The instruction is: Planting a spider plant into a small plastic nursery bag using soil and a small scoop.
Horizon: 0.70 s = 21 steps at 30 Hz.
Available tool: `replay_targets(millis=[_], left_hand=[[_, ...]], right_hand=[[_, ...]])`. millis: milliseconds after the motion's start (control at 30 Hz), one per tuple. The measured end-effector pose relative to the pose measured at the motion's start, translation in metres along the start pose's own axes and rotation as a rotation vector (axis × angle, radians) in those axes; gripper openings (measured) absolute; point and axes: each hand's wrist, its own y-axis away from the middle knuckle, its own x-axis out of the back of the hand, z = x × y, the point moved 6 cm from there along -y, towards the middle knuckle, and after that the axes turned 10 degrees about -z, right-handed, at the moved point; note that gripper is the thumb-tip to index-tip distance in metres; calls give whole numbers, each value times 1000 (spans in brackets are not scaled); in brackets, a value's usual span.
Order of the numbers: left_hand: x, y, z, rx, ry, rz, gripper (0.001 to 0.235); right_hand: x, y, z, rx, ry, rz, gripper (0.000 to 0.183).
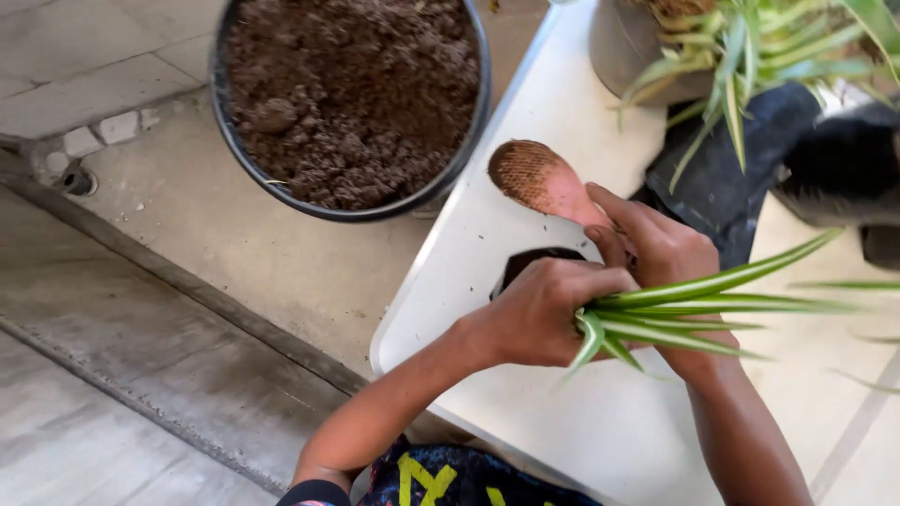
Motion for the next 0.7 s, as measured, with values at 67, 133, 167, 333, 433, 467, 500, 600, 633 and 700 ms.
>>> replay_targets(millis=[67,133,167,333,433,467,500,600,633,700], left_hand=[[5,9,-13,-35,6,59,25],[9,23,-26,2,25,86,30],[14,21,-18,0,14,97,30],[-19,34,-35,-69,-286,-4,27],[-34,30,-41,-79,-340,0,16],[-36,31,-44,-76,-335,4,16],[-37,31,-46,-107,-341,28,17],[-39,31,-46,-157,-312,64,18],[-38,31,-46,-179,-284,72,20],[-38,30,-49,-159,-302,90,20]], right_hand=[[-9,-28,-2,112,189,78,33],[-9,-58,-17,197,200,67,33],[-8,-73,-28,212,202,68,33],[-11,-119,-81,215,461,-9,29],[-53,-144,-74,252,568,-31,45],[-61,-150,-79,254,570,-37,45],[-74,-155,-84,280,531,-119,31],[-94,-162,-98,295,509,-222,26],[-97,-163,-103,285,525,-234,32],[-88,-173,-109,161,379,-390,30]])
